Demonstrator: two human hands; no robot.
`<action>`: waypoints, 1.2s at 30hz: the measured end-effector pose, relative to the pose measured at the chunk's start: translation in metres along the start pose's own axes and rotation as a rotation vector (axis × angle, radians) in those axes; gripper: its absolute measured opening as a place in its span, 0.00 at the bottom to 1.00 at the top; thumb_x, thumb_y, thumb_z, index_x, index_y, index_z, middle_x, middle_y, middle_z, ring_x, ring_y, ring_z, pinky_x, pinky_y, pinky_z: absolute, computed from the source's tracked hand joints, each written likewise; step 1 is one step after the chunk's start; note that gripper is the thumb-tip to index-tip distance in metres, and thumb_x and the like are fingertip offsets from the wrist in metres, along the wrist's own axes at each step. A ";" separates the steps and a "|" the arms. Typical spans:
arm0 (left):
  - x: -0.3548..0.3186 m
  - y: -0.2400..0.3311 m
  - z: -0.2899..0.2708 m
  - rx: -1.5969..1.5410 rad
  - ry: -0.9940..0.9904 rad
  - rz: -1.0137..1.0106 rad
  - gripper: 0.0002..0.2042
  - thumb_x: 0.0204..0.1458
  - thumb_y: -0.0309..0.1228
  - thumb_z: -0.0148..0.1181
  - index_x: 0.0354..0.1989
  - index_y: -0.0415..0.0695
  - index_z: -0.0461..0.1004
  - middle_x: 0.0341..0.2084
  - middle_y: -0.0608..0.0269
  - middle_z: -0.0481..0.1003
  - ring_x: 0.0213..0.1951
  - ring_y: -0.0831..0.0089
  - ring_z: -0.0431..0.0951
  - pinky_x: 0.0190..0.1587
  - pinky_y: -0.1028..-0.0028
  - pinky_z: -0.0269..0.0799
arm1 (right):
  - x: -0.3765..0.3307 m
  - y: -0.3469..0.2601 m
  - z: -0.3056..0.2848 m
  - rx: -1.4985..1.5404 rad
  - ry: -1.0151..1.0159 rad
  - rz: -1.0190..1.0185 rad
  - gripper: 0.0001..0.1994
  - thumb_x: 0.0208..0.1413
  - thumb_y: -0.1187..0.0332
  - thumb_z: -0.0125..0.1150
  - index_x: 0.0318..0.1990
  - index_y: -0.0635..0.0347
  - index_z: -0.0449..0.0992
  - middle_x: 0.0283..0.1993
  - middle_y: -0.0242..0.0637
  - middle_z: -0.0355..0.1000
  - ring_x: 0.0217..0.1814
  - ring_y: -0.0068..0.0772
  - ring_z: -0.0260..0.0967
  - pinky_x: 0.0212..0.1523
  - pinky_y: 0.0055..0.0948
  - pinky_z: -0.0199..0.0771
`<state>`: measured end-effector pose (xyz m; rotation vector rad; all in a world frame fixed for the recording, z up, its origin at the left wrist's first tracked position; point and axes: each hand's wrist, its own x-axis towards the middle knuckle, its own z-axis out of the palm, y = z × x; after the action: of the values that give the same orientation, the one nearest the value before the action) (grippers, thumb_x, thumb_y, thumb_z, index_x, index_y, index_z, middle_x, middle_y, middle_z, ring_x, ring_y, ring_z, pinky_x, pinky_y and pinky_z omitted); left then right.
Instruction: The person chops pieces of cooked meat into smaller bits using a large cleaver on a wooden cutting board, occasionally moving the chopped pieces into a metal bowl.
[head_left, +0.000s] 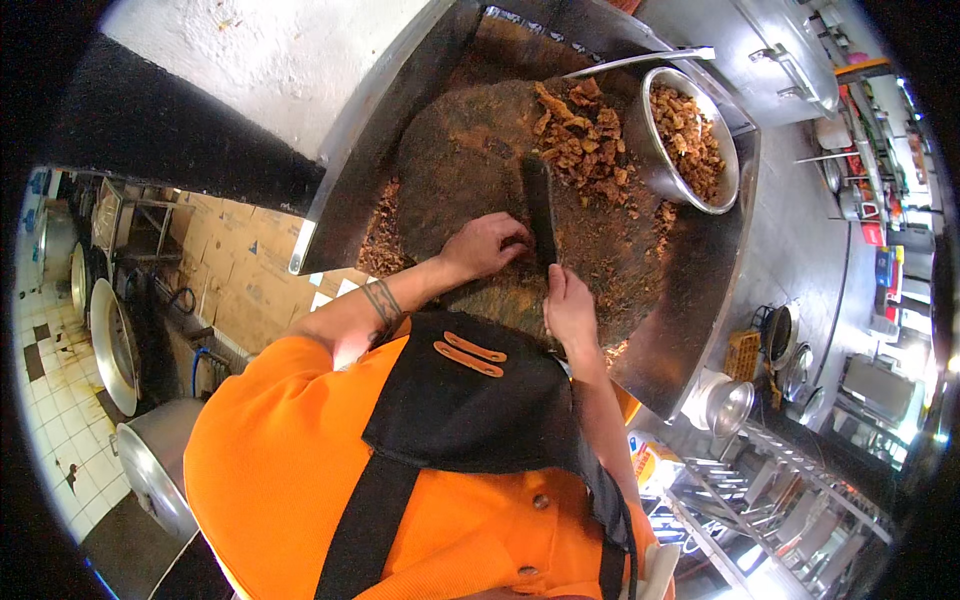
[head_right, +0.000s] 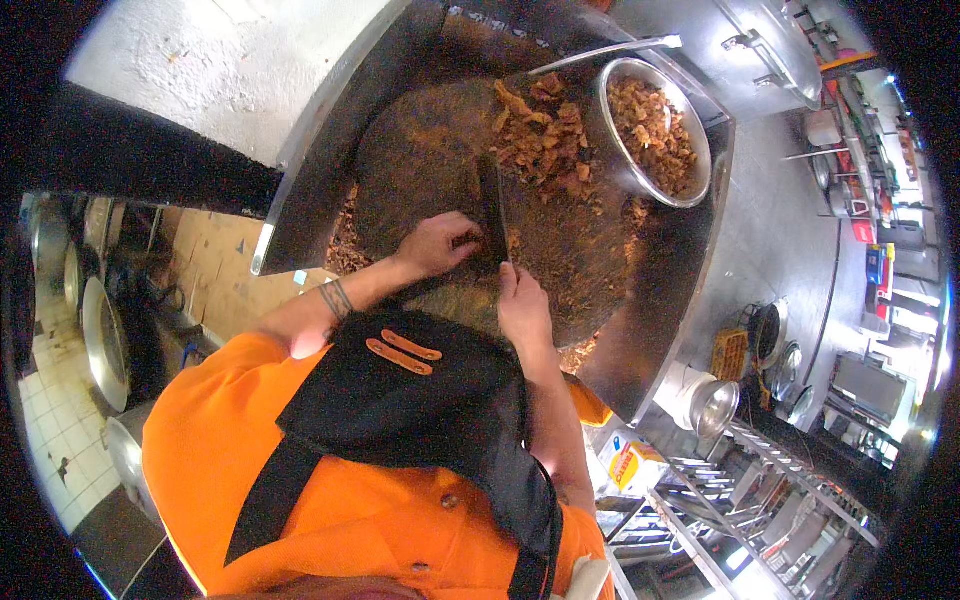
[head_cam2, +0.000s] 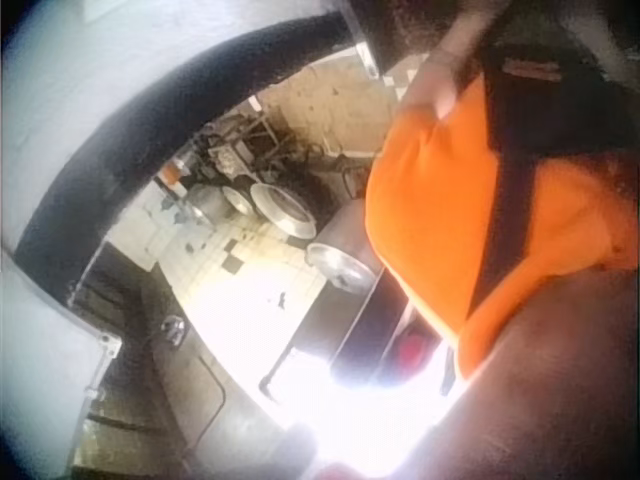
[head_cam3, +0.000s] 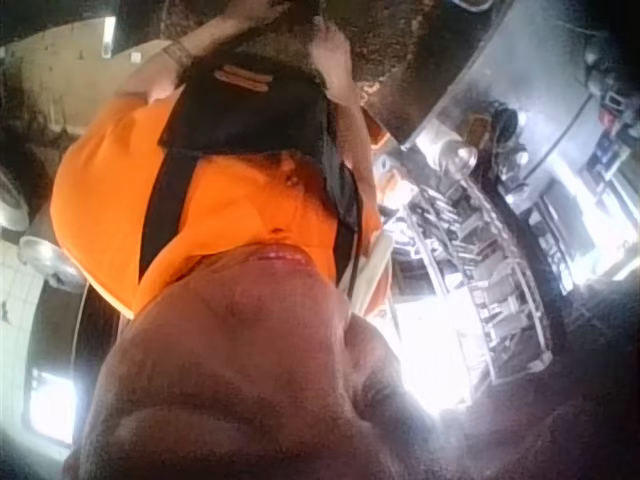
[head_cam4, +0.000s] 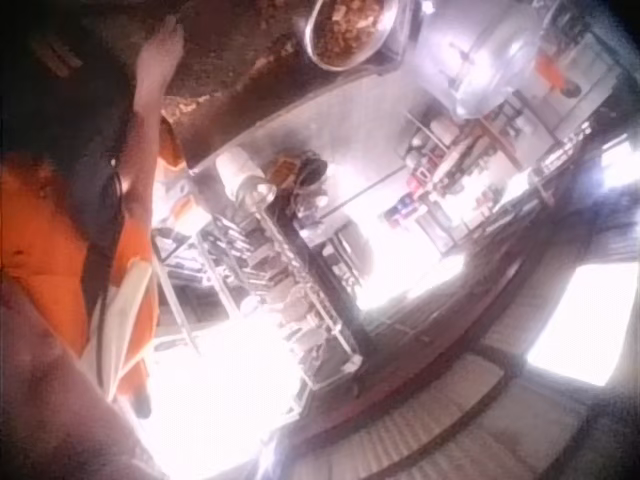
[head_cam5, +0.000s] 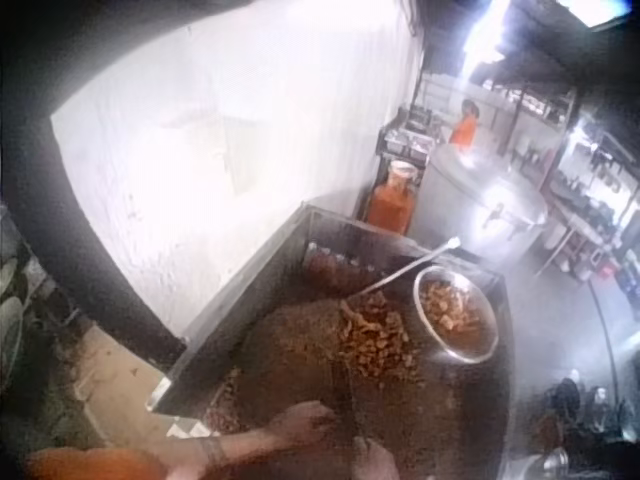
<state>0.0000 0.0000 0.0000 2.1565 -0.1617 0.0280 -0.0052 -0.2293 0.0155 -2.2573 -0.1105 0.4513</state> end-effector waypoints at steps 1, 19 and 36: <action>0.002 -0.003 0.002 0.026 0.002 0.036 0.12 0.55 0.35 0.68 0.45 0.47 0.81 0.40 0.53 0.79 0.45 0.53 0.81 0.46 0.59 0.78 | 0.004 0.005 0.004 -0.001 -0.022 0.026 0.24 0.73 0.49 0.45 0.46 0.65 0.73 0.17 0.34 0.67 0.14 0.28 0.66 0.17 0.32 0.65; 0.054 0.032 -0.017 0.244 -0.423 0.644 0.29 0.49 0.25 0.62 0.63 0.52 0.71 0.70 0.57 0.62 0.64 0.53 0.69 0.63 0.58 0.70 | -0.038 -0.013 -0.050 -0.282 0.305 -0.304 0.12 0.65 0.68 0.51 0.50 0.61 0.77 0.43 0.46 0.78 0.46 0.48 0.76 0.48 0.44 0.76; 0.068 0.033 0.016 0.426 -0.499 0.617 0.23 0.46 0.27 0.71 0.54 0.38 0.77 0.59 0.38 0.68 0.60 0.41 0.69 0.62 0.55 0.67 | -0.055 0.031 -0.039 0.084 0.008 0.090 0.20 0.52 0.63 0.58 0.48 0.71 0.77 0.44 0.60 0.78 0.52 0.61 0.75 0.52 0.51 0.76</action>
<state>0.0628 -0.0383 0.0237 2.4091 -1.1948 -0.1326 -0.0449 -0.2903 0.0317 -2.1874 0.0143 0.4852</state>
